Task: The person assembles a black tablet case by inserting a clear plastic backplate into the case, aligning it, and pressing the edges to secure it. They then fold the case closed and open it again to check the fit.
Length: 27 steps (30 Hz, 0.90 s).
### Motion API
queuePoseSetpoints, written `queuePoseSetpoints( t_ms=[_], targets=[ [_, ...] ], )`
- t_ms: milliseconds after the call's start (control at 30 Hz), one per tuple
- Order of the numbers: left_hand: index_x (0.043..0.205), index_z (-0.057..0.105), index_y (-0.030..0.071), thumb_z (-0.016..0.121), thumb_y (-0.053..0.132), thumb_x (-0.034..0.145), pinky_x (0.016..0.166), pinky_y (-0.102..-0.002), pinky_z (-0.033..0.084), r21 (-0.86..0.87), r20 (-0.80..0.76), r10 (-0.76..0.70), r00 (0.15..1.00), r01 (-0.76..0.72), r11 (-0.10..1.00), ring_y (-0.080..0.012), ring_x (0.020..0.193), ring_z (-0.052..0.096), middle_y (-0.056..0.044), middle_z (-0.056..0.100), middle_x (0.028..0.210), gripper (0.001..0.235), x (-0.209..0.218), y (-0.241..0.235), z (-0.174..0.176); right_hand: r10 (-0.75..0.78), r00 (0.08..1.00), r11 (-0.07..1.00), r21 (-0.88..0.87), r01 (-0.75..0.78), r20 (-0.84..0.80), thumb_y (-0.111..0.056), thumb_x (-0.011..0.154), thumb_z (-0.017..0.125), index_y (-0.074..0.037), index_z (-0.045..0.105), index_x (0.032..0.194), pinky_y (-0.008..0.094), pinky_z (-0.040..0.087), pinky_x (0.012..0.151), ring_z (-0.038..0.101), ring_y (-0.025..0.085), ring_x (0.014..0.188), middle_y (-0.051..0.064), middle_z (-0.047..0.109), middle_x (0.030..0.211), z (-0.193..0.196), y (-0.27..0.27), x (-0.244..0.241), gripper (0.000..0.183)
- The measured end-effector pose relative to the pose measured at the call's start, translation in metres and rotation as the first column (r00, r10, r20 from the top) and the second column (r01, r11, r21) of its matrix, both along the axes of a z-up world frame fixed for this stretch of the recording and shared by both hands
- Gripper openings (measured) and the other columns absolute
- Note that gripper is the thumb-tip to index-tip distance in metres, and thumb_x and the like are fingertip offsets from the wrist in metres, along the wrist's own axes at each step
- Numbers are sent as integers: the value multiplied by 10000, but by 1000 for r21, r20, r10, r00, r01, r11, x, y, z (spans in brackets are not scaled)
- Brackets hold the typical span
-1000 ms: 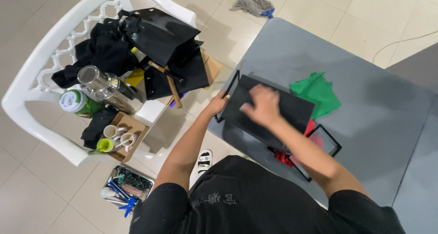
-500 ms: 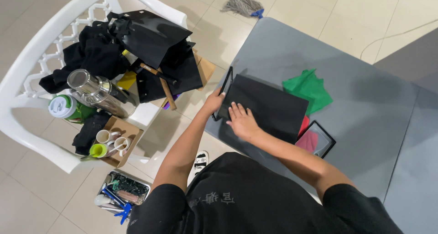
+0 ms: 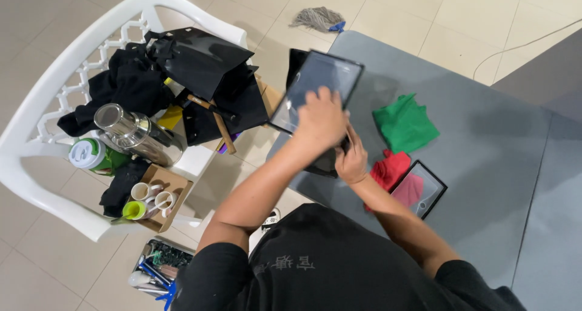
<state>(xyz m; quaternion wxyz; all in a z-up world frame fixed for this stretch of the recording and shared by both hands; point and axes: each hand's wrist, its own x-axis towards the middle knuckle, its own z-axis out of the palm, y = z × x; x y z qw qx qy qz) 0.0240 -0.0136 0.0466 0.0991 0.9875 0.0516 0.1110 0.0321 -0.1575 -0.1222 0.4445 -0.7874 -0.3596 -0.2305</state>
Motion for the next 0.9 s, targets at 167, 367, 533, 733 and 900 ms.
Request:
queuePoseSetpoints(
  t_ms=[167, 367, 533, 733, 900],
  targets=[
    [1251, 556, -122, 658, 316, 865, 705, -429, 600, -100, 18, -64, 998, 65, 993, -393, 903, 652, -236, 532, 1163, 593, 6, -29, -62, -89, 974, 996, -11, 89, -207, -357, 1062, 532, 33, 538, 1420, 464, 505, 1080, 592, 474, 1291, 249, 577, 1427, -51, -21, -13, 529],
    [1122, 683, 77, 618, 252, 951, 873, -488, 561, -157, 11, -71, 997, 72, 985, -381, 1025, 674, -180, 632, 1173, 253, 16, 6, -18, 188, 963, 967, 208, -147, -192, -536, 1046, 484, 68, 363, 1534, 410, 392, 1167, 479, 387, 1414, 235, 452, 1539, -5, -41, 4, 786],
    [1420, 551, 142, 742, 376, 732, 969, -595, 434, -223, 84, 248, 965, -224, 949, -491, 1195, 537, -256, 559, 1390, 752, 44, 80, -47, 184, 973, 964, 220, -150, -142, -462, 1110, 445, 7, 448, 1555, 405, 306, 1285, 430, 347, 1528, 197, 475, 1603, 17, -29, 43, 646],
    [1525, 399, 52, 569, 332, 961, 1115, -423, 425, -809, -29, -31, 999, -5, 588, -405, 1340, 556, -262, 586, 1406, 652, 71, 87, -139, -132, 747, 981, 20, 191, -652, -356, 897, 744, -67, 591, 1392, 388, 536, 1032, 677, 274, 1179, 151, 684, 1315, 62, -6, 82, 593],
    [1568, 310, 14, 597, 201, 975, 1187, -447, 335, -839, 225, 179, 958, 97, 536, -437, 1435, 417, -314, 421, 1534, 684, 86, 55, -189, -396, 876, 846, -481, 231, -275, -523, 959, 677, -1, 524, 1450, 537, 426, 1065, 456, 497, 1331, 278, 423, 1537, 99, 0, 93, 733]
  ],
)
